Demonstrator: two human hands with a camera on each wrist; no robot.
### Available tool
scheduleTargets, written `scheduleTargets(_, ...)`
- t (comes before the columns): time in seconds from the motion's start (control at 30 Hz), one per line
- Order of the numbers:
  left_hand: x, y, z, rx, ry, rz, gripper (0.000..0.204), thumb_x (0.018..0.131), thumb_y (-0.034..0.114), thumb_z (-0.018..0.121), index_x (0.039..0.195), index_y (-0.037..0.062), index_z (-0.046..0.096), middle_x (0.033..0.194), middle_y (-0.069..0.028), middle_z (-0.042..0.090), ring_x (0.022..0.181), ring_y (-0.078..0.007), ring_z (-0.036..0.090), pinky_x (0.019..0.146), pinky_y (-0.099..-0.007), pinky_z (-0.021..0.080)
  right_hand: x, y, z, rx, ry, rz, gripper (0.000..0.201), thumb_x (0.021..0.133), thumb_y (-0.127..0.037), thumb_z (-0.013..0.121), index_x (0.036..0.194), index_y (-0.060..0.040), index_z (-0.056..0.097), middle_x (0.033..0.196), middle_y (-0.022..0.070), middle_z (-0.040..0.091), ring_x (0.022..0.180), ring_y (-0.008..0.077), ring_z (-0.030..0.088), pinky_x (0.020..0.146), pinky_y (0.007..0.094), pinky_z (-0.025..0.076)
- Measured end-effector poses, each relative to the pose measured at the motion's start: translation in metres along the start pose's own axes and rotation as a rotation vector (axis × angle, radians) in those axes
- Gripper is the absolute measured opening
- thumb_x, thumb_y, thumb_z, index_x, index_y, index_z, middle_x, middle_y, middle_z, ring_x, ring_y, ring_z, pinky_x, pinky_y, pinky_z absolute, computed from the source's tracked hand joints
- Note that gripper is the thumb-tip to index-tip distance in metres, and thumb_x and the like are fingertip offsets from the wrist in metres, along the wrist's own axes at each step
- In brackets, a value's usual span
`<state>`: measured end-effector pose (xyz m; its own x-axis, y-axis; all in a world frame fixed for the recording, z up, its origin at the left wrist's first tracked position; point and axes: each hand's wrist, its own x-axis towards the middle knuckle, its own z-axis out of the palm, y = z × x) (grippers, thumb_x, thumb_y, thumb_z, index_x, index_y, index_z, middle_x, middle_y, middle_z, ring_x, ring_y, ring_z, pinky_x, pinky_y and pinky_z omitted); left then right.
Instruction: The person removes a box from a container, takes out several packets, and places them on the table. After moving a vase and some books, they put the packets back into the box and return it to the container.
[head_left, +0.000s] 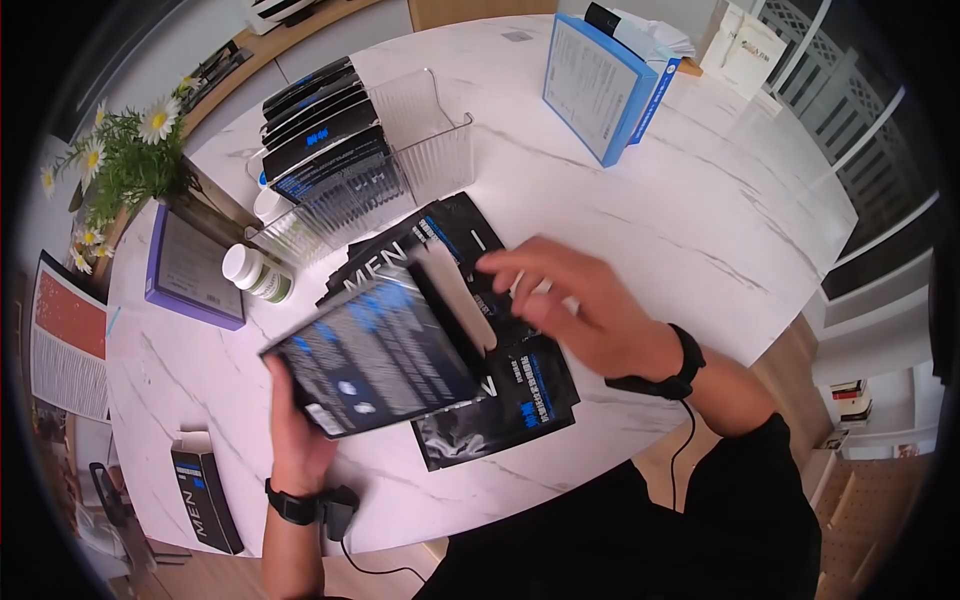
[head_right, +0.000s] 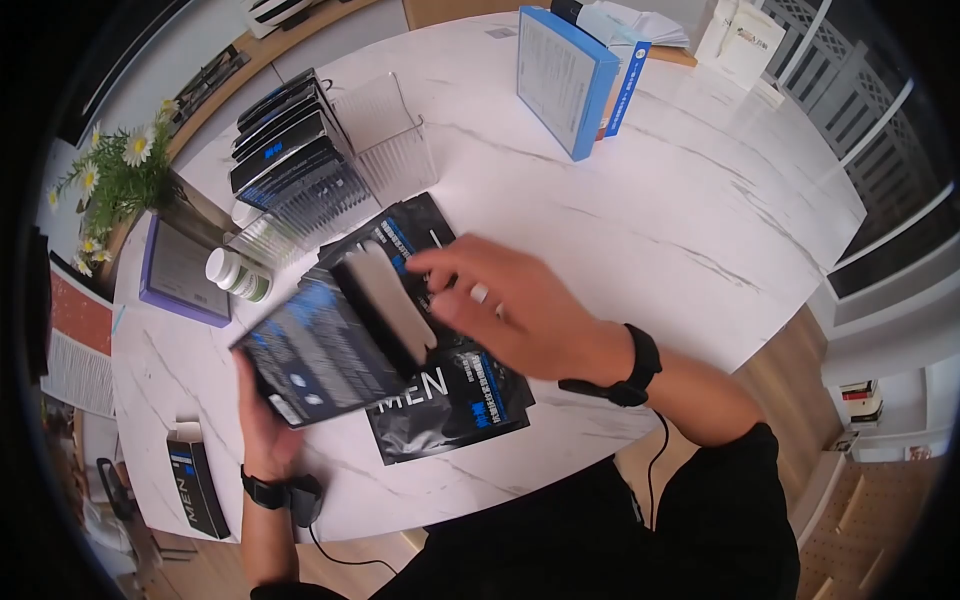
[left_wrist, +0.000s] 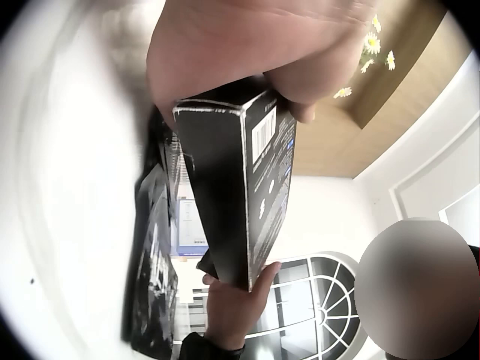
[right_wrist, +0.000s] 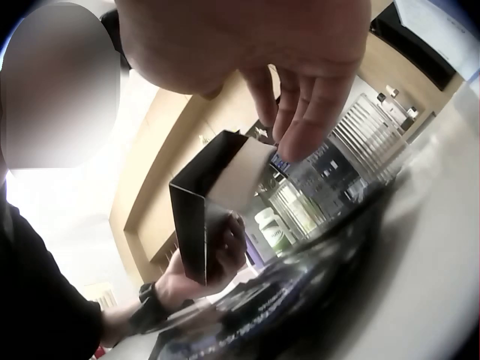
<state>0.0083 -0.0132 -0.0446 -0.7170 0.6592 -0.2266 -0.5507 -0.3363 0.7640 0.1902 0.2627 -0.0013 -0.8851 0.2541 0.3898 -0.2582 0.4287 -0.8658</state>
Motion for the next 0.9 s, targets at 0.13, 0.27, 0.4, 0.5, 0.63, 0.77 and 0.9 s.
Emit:
scheduleTargets(0.13,0.004,0.024,0.007,-0.188,0.071,0.032,0.061,0.097,0.053,0.052,0.139,0.0083,0.05,0.133,-0.009,0.059,0.12,-0.0256,0.058,0.102,-0.044,0.047,0.009,0.008,-0.025,-0.117,0.104,0.117,0.025,0.099,-0.018,0.057,0.119,-0.0048,0.062,0.089,0.0045,0.063,0.077,0.0124,0.058,0.065,0.0242,0.046)
scheduleTargets(0.27,0.006,0.006,0.009,-0.143,0.005,0.038,0.054,0.101,0.049,0.048,0.136,0.008,0.052,0.131,-0.0078,0.061,0.116,-0.0236,0.061,0.1,-0.0411,0.049,0.009,0.018,-0.023,-0.371,-0.062,0.064,0.029,0.093,-0.02,0.065,0.119,-0.0063,0.064,0.107,0.0073,0.063,0.09,0.0203,0.061,0.077,0.0307,0.049)
scheduleTargets(0.4,0.002,0.006,0.009,-0.02,-0.026,0.042,0.05,0.104,0.044,0.044,0.137,0.0078,0.049,0.13,-0.0093,0.061,0.115,-0.0217,0.062,0.1,-0.0393,0.05,0.002,0.017,-0.021,-0.605,-0.254,0.036,0.037,0.082,-0.025,0.077,0.113,-0.0085,0.065,0.107,0.0085,0.061,0.101,0.0284,0.057,0.085,0.036,0.048)
scheduleTargets(0.5,0.005,0.007,0.006,-0.001,-0.005,0.03,0.049,0.103,0.044,0.044,0.136,0.0084,0.05,0.13,-0.0089,0.061,0.115,-0.0213,0.062,0.1,-0.0391,0.05,-0.001,0.016,-0.023,-0.679,-0.328,0.06,0.035,0.076,-0.024,0.081,0.103,-0.0088,0.065,0.102,0.007,0.06,0.099,0.0274,0.056,0.084,0.0365,0.048)
scheduleTargets(0.63,0.009,0.009,0.0,-0.022,0.005,0.032,0.048,0.103,0.043,0.045,0.136,0.0087,0.05,0.131,-0.0084,0.061,0.116,-0.0211,0.061,0.102,-0.0399,0.048,-0.001,0.022,-0.021,-0.632,-0.418,0.105,0.026,0.077,-0.022,0.08,0.089,-0.0078,0.063,0.096,0.0049,0.06,0.095,0.0257,0.055,0.08,0.0369,0.048)
scheduleTargets(0.77,0.01,0.011,-0.002,-0.044,-0.004,0.063,0.048,0.103,0.043,0.046,0.137,0.0088,0.049,0.131,-0.0086,0.06,0.117,-0.0225,0.061,0.103,-0.041,0.047,0.0,0.024,-0.02,-0.613,-0.389,0.106,0.019,0.08,-0.017,0.077,0.085,-0.0086,0.06,0.088,0.0035,0.06,0.089,0.0247,0.056,0.077,0.0364,0.047)
scheduleTargets(0.9,0.011,0.012,-0.004,-0.037,0.004,0.089,0.049,0.103,0.043,0.045,0.138,0.0085,0.049,0.132,-0.0091,0.06,0.117,-0.0228,0.061,0.103,-0.0415,0.047,0.003,0.025,-0.023,-0.537,-0.299,0.125,0.014,0.085,-0.013,0.072,0.088,-0.0074,0.06,0.081,0.0054,0.062,0.08,0.0237,0.06,0.071,0.0335,0.049)
